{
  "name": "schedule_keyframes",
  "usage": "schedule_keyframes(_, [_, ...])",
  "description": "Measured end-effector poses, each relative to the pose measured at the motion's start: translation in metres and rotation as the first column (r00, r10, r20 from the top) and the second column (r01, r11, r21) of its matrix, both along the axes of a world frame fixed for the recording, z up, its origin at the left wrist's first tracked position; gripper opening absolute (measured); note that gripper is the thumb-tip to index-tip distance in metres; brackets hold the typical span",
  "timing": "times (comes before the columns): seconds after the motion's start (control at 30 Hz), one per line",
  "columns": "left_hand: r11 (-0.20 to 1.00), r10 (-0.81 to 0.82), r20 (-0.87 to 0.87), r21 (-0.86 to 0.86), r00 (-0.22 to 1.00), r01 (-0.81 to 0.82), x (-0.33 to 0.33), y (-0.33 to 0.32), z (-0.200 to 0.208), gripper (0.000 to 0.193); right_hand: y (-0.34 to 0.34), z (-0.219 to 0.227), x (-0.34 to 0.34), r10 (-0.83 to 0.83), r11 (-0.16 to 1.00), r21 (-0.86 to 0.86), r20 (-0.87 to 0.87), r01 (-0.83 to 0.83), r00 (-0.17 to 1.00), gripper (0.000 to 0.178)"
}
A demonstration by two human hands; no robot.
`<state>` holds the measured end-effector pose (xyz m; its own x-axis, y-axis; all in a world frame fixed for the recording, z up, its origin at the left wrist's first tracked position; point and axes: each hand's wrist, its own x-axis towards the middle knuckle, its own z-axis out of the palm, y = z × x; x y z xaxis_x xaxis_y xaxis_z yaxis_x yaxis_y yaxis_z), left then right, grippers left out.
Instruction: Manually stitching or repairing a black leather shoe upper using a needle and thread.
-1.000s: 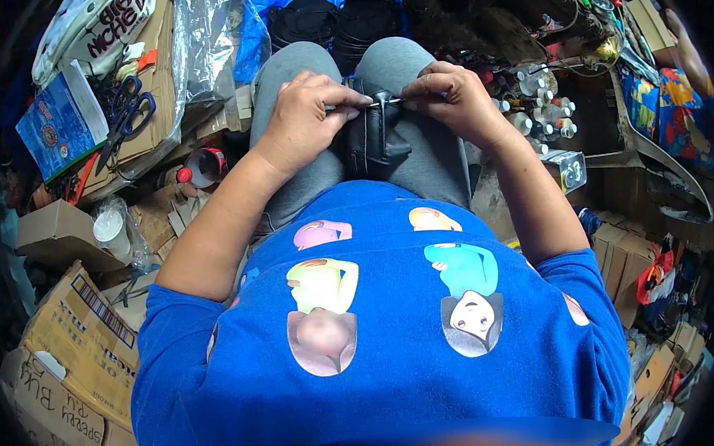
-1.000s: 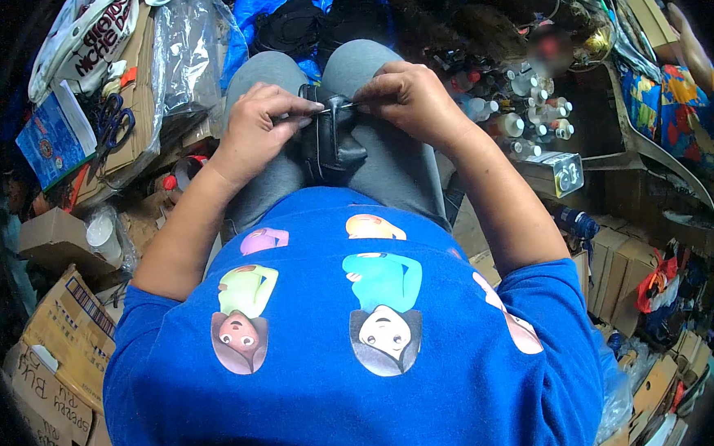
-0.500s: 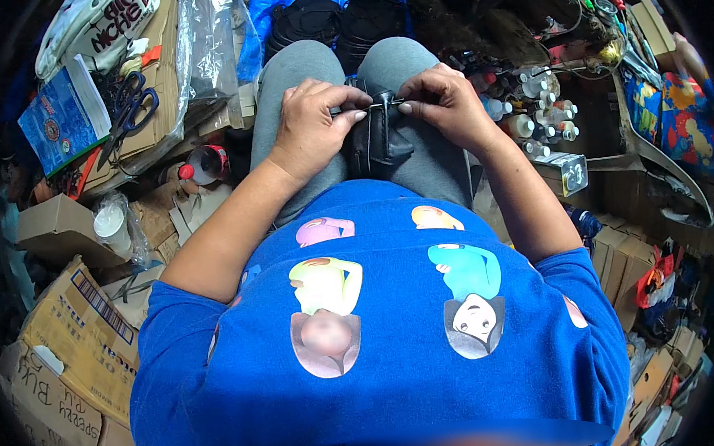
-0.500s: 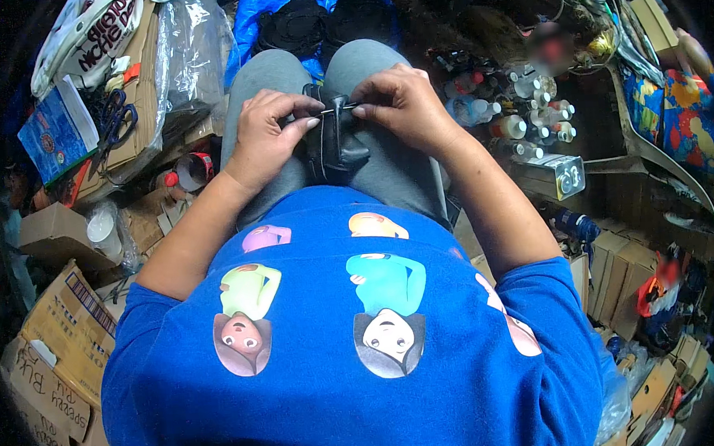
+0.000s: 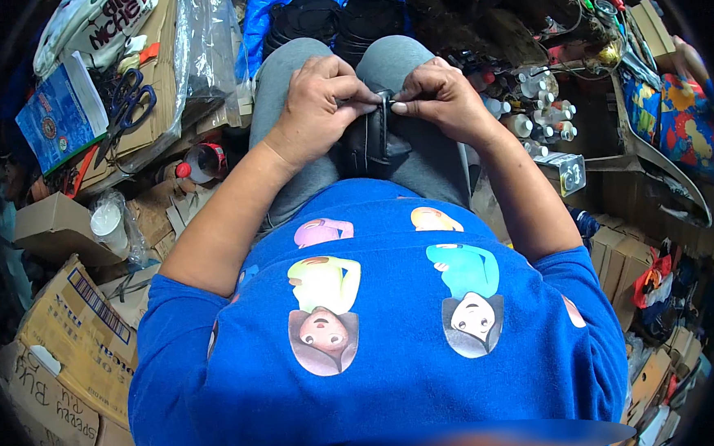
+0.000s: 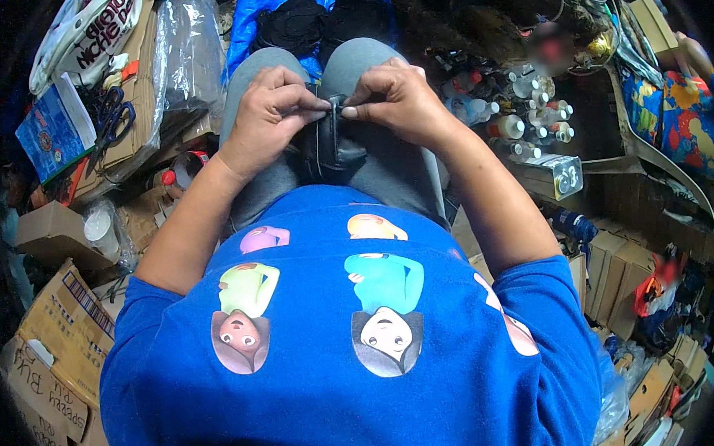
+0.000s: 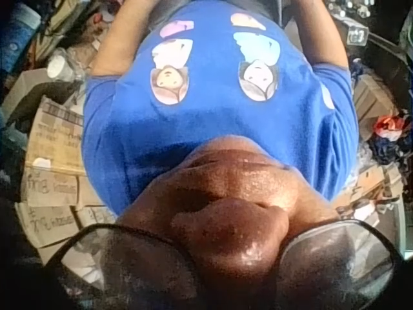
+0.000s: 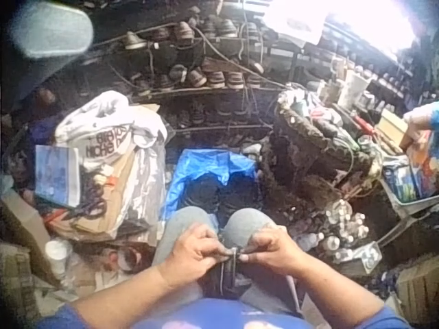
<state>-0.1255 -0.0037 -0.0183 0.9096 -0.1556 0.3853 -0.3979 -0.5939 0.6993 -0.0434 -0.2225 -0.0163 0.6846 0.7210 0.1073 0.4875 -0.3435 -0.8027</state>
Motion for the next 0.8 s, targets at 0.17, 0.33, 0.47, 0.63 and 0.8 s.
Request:
schedule_keyframes(0.17, [0.991, 0.006, -0.192, -0.131, 0.981, -0.032, -0.007, 0.014, 0.014, 0.008, -0.014, 0.011, 0.002, -0.091, 0.995, -0.065, -0.279, 0.075, 0.956, 0.012])
schedule_keyframes(0.33, [0.897, -0.062, 0.025, 0.439, 0.998, 0.045, -0.007, 0.005, 0.036, 0.011, -0.002, 0.028, 0.002, 0.164, 0.965, -0.232, 0.166, -0.123, 0.972, 0.01])
schedule_keyframes(0.47, [0.743, -0.112, -0.037, 0.66, 0.993, 0.109, 0.001, -0.004, 0.048, 0.013, 0.011, 0.037, 0.0, 0.326, 0.87, -0.48, 0.39, -0.112, 0.861, 0.007])
schedule_keyframes(0.63, [0.679, -0.212, -0.066, 0.707, 0.975, 0.196, 0.002, 0.005, 0.05, 0.019, 0.005, 0.03, 0.003, 0.333, 0.885, -0.447, 0.414, -0.129, 0.847, 0.006])
schedule_keyframes(0.8, [0.752, -0.162, -0.133, 0.625, 0.978, 0.21, -0.017, 0.04, 0.047, 0.019, -0.017, 0.02, 0.008, 0.318, 0.916, -0.372, 0.441, -0.151, 0.839, 0.008])
